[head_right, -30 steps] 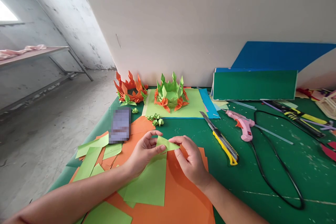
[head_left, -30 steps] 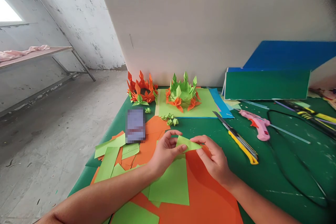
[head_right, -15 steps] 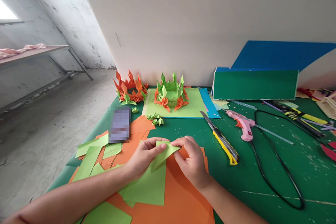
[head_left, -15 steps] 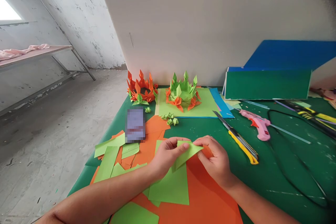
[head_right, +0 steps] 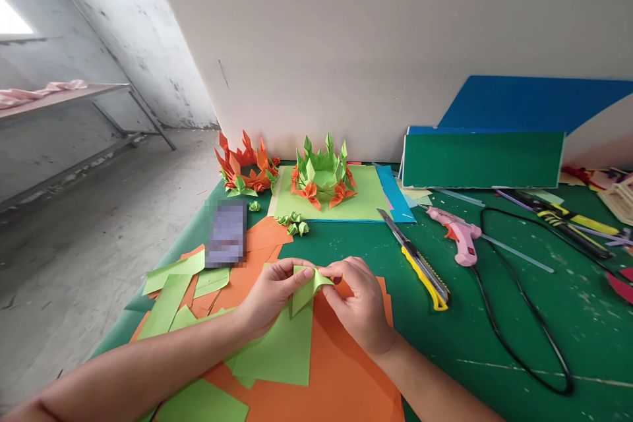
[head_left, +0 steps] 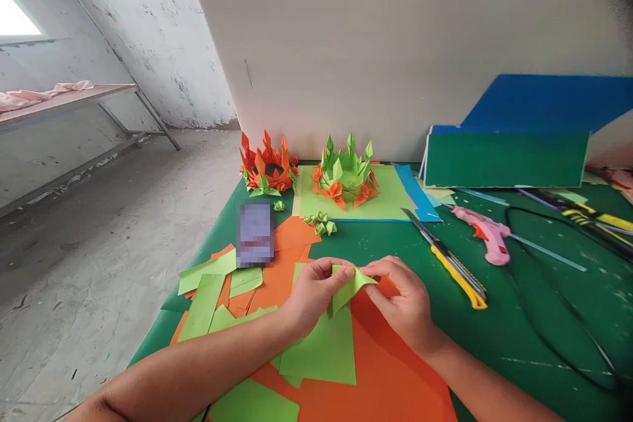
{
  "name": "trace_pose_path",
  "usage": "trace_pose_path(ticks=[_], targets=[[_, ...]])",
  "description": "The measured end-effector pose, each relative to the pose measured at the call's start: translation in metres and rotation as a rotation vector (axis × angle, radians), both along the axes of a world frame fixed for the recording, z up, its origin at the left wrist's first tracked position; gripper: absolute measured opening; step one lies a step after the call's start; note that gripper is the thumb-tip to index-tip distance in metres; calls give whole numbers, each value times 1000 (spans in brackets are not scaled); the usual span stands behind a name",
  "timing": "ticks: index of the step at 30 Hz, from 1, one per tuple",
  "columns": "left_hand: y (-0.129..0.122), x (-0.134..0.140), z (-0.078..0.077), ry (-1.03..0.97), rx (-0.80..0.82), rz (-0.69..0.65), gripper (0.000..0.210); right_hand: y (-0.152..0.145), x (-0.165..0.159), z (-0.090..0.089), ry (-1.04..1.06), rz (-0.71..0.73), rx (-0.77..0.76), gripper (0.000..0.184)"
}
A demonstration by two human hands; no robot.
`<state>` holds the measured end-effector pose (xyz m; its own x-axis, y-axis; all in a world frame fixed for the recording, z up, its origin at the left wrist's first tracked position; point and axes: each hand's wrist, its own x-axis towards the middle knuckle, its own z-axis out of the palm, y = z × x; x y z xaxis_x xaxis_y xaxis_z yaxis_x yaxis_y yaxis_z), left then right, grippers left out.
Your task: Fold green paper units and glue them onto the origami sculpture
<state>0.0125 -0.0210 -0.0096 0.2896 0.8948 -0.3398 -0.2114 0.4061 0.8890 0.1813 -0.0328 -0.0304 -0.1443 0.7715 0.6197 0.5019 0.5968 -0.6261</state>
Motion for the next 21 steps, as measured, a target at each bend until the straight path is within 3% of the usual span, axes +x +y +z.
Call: trace_pose_path(ticks=[6, 21], targets=[[0, 1, 0, 4, 88, 51, 32, 1, 2, -5, 32, -64, -26, 17], [-1, 0, 0, 116, 39, -22, 48, 4, 2, 5, -136, -88, 58, 11]])
